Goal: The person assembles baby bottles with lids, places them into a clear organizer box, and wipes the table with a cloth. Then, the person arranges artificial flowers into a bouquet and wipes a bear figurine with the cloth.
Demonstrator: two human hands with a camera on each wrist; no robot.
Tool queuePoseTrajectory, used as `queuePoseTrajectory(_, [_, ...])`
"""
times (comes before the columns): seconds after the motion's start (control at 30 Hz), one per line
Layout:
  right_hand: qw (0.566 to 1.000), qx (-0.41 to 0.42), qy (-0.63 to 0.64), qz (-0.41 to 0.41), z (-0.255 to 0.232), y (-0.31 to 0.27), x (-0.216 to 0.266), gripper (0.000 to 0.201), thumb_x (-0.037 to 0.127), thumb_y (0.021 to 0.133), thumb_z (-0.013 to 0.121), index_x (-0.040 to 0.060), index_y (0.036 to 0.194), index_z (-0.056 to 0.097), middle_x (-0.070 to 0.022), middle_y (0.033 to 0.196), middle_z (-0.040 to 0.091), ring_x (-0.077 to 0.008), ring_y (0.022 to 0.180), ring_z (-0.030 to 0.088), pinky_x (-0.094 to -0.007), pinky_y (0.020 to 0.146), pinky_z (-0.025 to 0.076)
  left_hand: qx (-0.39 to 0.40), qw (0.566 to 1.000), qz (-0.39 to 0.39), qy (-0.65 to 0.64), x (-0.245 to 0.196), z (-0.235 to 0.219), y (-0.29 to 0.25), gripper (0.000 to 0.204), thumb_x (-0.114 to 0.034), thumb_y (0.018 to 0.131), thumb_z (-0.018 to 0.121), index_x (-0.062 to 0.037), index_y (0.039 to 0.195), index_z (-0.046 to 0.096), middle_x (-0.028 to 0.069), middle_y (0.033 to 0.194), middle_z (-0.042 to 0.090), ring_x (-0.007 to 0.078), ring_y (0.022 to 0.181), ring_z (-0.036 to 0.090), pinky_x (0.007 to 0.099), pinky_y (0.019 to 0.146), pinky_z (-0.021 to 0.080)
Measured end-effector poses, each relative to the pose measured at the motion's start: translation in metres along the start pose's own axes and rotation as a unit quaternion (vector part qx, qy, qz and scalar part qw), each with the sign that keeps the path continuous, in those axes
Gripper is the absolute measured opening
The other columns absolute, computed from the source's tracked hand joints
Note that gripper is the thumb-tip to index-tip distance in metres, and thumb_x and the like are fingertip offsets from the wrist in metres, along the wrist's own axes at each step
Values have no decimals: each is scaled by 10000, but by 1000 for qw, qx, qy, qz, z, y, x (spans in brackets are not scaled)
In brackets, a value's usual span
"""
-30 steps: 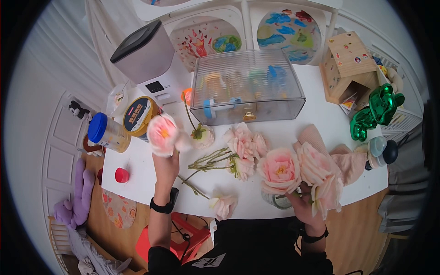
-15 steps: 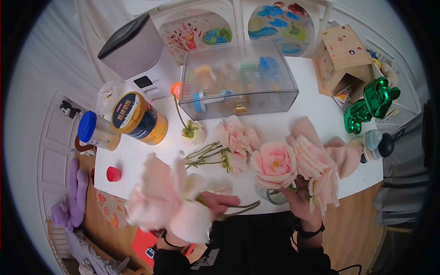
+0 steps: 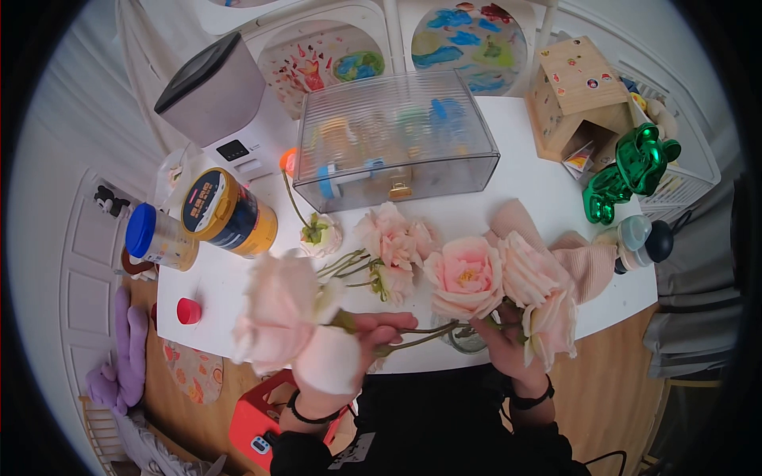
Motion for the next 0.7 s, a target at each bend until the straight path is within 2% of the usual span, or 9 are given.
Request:
queuePoseTrajectory(0.1, [1000, -17, -4, 6, 1, 1, -1, 476, 46, 900, 666, 17, 1353, 524, -100, 1390, 542, -213, 1309, 472, -351, 1122, 328, 10, 999, -44, -9, 12, 13, 3, 169, -5, 944, 564, 81, 1035, 678, 173, 958, 721, 227, 834, 689, 295, 787, 553])
queuePoseTrajectory(0.17, [998, -66, -10, -14, -3, -1, -8, 566, 60, 856, 732, 24, 1367, 491, -115, 1357, 555, -246, 1263, 522, -360, 1061, 399, 25, 980, -122, -158, 44, 18, 3, 152, -16, 947, 575, 60, 1017, 686, 129, 965, 715, 213, 920, 685, 298, 802, 556])
queuePoseTrajectory(0.23, [998, -60, -16, 17, -3, 1, -6, 596, 65, 845, 741, 29, 1379, 478, -116, 1373, 541, -252, 1302, 485, -371, 1090, 363, 65, 987, -71, -128, 62, 16, 6, 192, -24, 947, 591, 34, 1120, 648, 111, 1051, 693, 198, 966, 668, 300, 806, 542])
queuePoseTrajectory(0.3, [997, -53, -21, 47, -3, 0, -11, 626, 69, 835, 750, 33, 1391, 466, -118, 1389, 527, -258, 1340, 448, -382, 1119, 328, 125, 956, 104, 245, 62, 16, 3, 306, -33, 945, 604, 18, 1242, 555, 126, 1197, 631, 192, 986, 644, 320, 855, 535])
queuePoseTrajectory(0.37, [993, -75, -75, -44, -6, -7, -10, 484, 21, 899, 662, 19, 1360, 514, -111, 1358, 569, -218, 1278, 508, -349, 1091, 369, 140, 958, 96, 233, 86, 14, 6, 412, -72, 948, 616, -4, 1327, 470, 137, 1309, 557, 203, 1042, 619, 334, 906, 530])
queuePoseTrajectory(0.47, [989, -86, -106, -55, -6, -5, -1, 474, 16, 897, 664, 17, 1350, 524, -111, 1349, 576, -218, 1266, 519, -348, 1080, 381, 146, 966, 53, 207, 91, 13, 13, 482, -111, 959, 606, -14, 1390, 413, 141, 1377, 499, 234, 1193, 556, 390, 1031, 481])
queuePoseTrajectory(0.53, [984, -97, -138, -64, -6, -4, 7, 465, 12, 894, 666, 15, 1339, 535, -111, 1340, 583, -219, 1254, 530, -346, 1069, 392, 132, 988, -13, -81, 85, 16, 19, 404, -117, 910, 651, -59, 1290, 527, 87, 1209, 604, 204, 1117, 586, 332, 978, 471])
queuePoseTrajectory(0.63, [977, -107, -169, -74, -6, -2, 7, 455, 8, 891, 668, 13, 1329, 545, -111, 1331, 591, -220, 1241, 541, -345, 1058, 404, 117, 954, -23, -275, 103, 20, 3, 350, -114, 895, 674, -49, 1221, 563, 80, 1153, 629, 184, 1041, 610, 307, 919, 498])
queuePoseTrajectory(0.7, [982, -81, -136, -100, -1, 4, -6, 558, 35, 845, 712, 20, 1358, 493, -134, 1364, 535, -263, 1285, 482, -393, 1096, 338, 145, 951, -61, -268, 106, 22, 12, 340, -114, 883, 689, -48, 1197, 575, 71, 1147, 631, 176, 1032, 610, 305, 909, 501])
Point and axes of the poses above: each hand's wrist, its own y-axis towards the middle knuckle, its own z-axis out of the palm, x = y × z, the point moved 6 cm from there along y, towards the middle knuckle
